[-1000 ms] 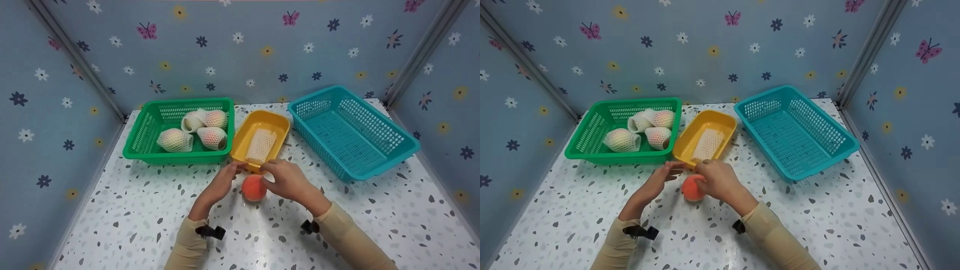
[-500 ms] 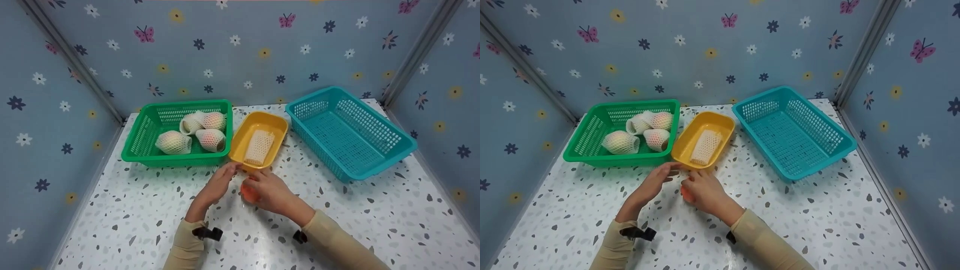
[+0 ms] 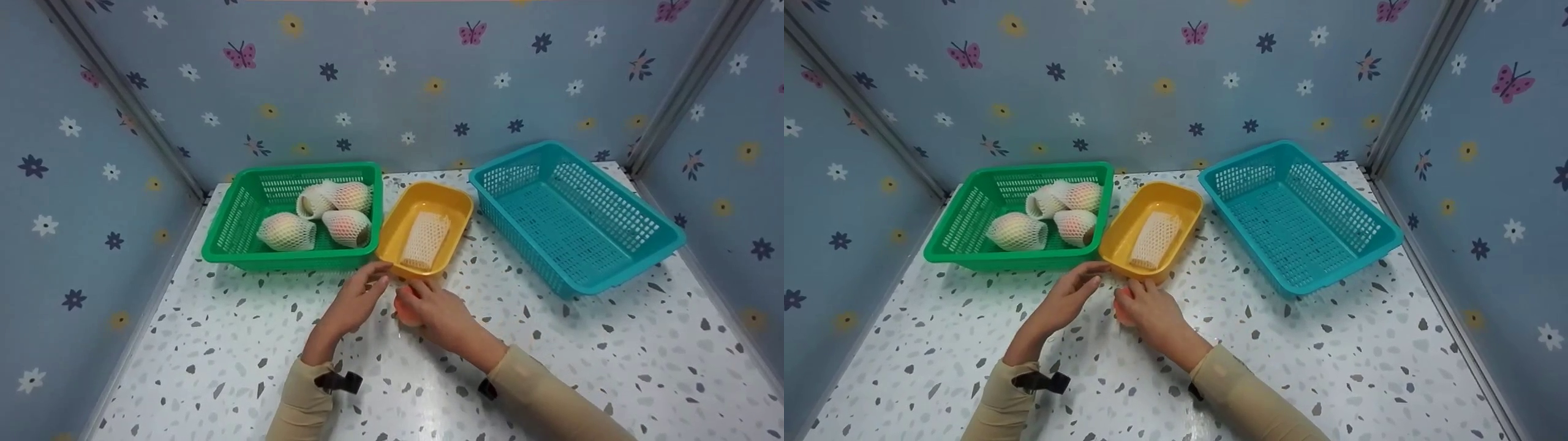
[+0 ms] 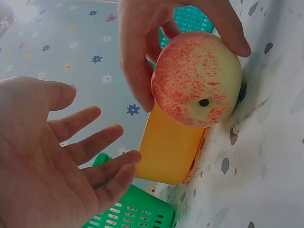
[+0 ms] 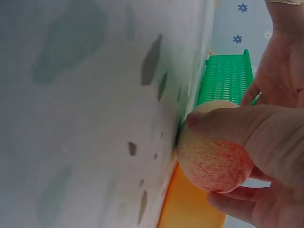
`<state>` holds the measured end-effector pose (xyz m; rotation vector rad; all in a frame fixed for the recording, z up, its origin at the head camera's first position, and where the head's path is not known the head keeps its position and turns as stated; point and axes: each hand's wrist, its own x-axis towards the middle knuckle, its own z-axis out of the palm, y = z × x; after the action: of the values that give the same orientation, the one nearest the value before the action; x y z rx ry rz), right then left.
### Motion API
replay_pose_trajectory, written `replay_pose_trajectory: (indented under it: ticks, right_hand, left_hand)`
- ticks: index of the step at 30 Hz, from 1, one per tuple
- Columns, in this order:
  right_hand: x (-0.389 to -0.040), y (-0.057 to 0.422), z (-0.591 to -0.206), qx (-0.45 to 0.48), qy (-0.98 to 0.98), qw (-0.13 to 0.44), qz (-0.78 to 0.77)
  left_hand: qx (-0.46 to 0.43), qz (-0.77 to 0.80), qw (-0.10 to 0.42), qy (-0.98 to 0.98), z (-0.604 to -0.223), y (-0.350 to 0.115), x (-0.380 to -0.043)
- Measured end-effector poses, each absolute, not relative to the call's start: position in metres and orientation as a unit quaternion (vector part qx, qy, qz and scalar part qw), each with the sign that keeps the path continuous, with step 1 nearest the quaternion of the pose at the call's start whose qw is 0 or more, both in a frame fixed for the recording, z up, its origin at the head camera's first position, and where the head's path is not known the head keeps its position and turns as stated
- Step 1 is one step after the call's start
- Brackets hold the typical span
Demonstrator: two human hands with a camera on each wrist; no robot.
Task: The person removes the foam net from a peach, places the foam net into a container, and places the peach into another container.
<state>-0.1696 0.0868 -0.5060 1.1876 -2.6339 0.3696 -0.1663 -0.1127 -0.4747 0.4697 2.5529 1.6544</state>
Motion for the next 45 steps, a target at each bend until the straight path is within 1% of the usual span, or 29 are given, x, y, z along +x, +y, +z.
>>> replay_pose_trajectory:
  ticks: [3, 7, 16, 22, 29, 37, 45]
  right_hand:
    - [-0.171, 0.088, -0.508, 0.403, -0.899, 0.116, 0.13]
    - [-0.172, 0.092, -0.509, 0.402, -0.899, 0.108, 0.133]
    - [-0.171, 0.119, -0.499, 0.384, -0.909, 0.052, 0.151]
    - [-0.171, 0.146, -0.478, 0.361, -0.918, 0.061, 0.154]
    - [-0.176, 0.177, -0.44, 0.328, -0.931, 0.06, 0.151]
    - [-0.198, 0.221, -0.402, 0.271, -0.941, 0.045, 0.199]
    - [-0.232, 0.27, -0.389, 0.218, -0.948, 0.048, 0.227]
  left_hand:
    - [0.151, 0.541, 0.027, 0.827, -0.475, -0.115, -0.166]
    - [0.155, 0.554, 0.034, 0.817, -0.476, -0.117, -0.166]
    - [0.16, 0.552, 0.043, 0.817, -0.48, -0.118, -0.167]
    - [0.156, 0.541, 0.056, 0.825, -0.479, -0.119, -0.167]
    - [0.15, 0.543, 0.073, 0.823, -0.479, -0.119, -0.166]
    - [0.153, 0.54, 0.092, 0.822, -0.484, -0.121, -0.165]
    - [0.14, 0.537, 0.099, 0.826, -0.483, -0.12, -0.163]
